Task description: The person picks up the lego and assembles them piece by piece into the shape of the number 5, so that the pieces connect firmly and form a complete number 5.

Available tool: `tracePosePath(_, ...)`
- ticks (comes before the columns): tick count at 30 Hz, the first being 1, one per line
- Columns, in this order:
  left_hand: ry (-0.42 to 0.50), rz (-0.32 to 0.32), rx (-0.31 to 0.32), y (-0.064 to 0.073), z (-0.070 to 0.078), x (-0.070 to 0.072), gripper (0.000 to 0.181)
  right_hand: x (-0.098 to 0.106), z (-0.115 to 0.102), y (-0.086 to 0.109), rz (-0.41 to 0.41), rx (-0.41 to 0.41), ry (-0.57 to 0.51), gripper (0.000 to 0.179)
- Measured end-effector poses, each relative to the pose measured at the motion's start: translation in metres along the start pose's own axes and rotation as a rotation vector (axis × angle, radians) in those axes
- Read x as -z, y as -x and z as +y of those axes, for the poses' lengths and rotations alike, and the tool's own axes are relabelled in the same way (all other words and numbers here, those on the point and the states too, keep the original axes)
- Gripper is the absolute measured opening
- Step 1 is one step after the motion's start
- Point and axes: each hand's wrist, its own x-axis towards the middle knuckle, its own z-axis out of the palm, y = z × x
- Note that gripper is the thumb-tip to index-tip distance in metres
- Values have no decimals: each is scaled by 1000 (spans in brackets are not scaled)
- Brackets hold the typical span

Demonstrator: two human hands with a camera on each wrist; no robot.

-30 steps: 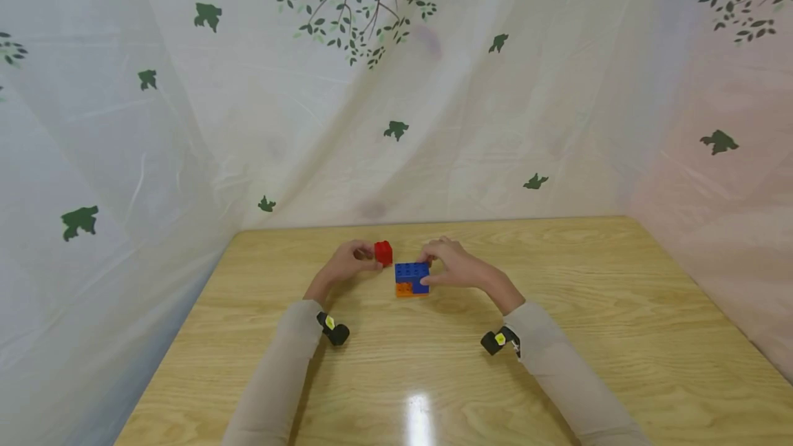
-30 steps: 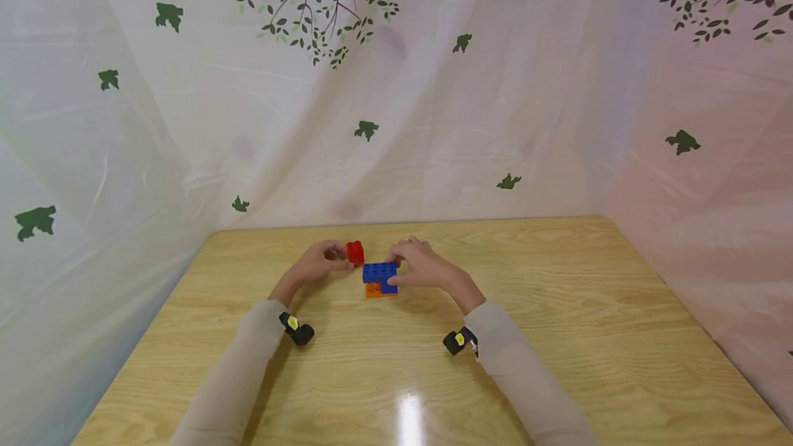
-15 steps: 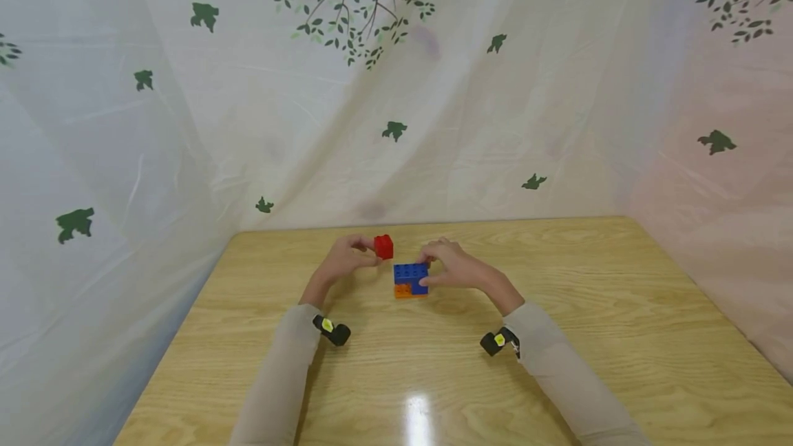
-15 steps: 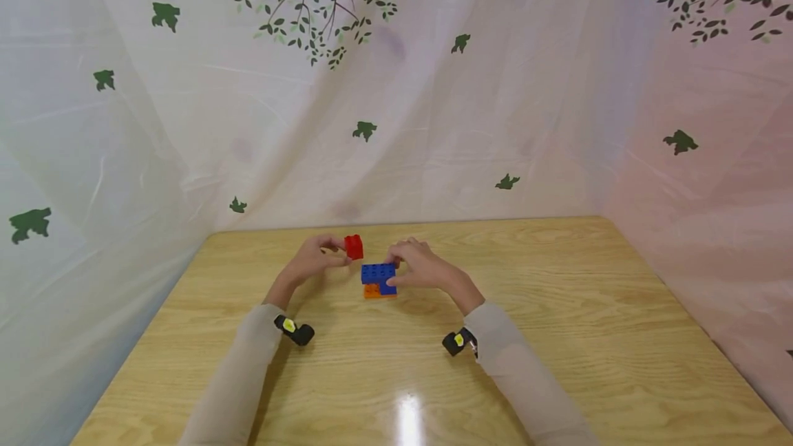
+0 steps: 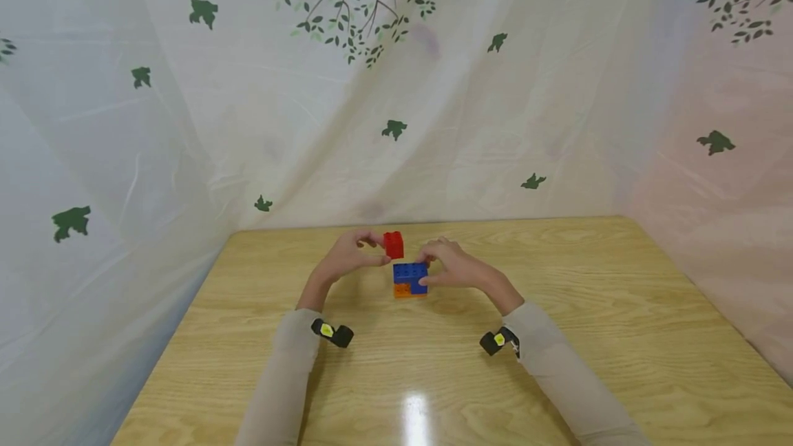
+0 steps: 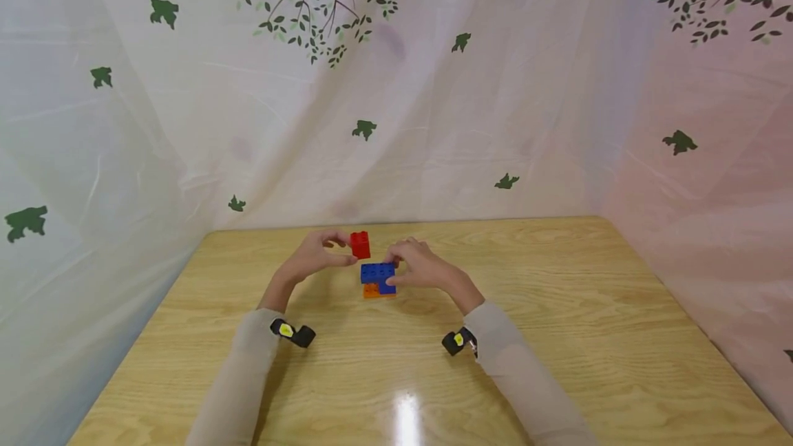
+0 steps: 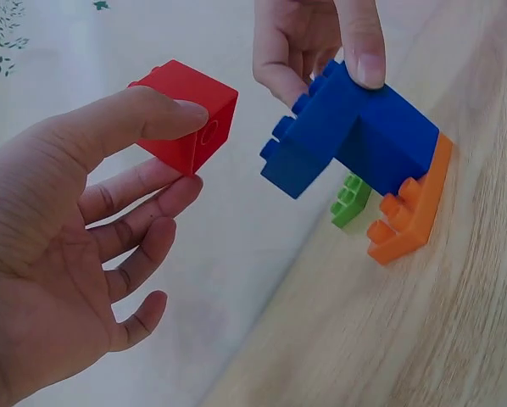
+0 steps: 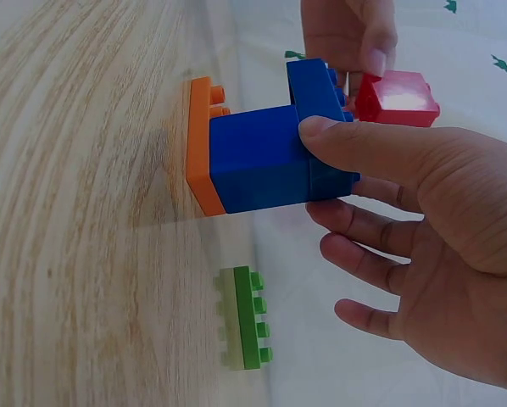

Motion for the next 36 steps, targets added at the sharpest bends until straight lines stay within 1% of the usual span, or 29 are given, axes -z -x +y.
tracePosePath(3, 13, -19, -13, 3, 5, 1, 27, 0, -1, 0, -1, -12, -5, 23)
tracePosePath(7, 19, -48, -18, 6, 8, 0, 26, 0, -1, 0, -12, -32, -13, 23)
tracePosePath(11, 30, -65, -25, 6, 7, -2, 25, 0, 0, 0, -14, -42, -10, 23)
tracePosePath(16, 54, -69, -29, 6, 6, -5, 26, -1, 1, -1, -19, -55, -16, 24)
tracePosePath(21, 57, -73, -19, 5, 5, -7, 29, -1, 2, -1, -23, -54, -20, 25)
tracePosePath(25, 66, -89, -13, 5, 5, -8, 26, -1, 3, -2, -27, -57, -27, 26)
tracePosePath(27, 71, -100, -13, 6, 9, -8, 24, -2, 4, -2, -28, -56, -23, 26)
tracePosePath(32, 65, -115, -21, 16, 30, -5, 20, -2, 5, -3, -33, -51, -18, 25)
tracePosePath(34, 60, -118, -25, 18, 36, -4, 20, -2, 5, -3, -33, -49, -16, 25)
tracePosePath(36, 52, -118, -28, 14, 27, -6, 22, -2, 5, -3, -31, -47, -14, 24)
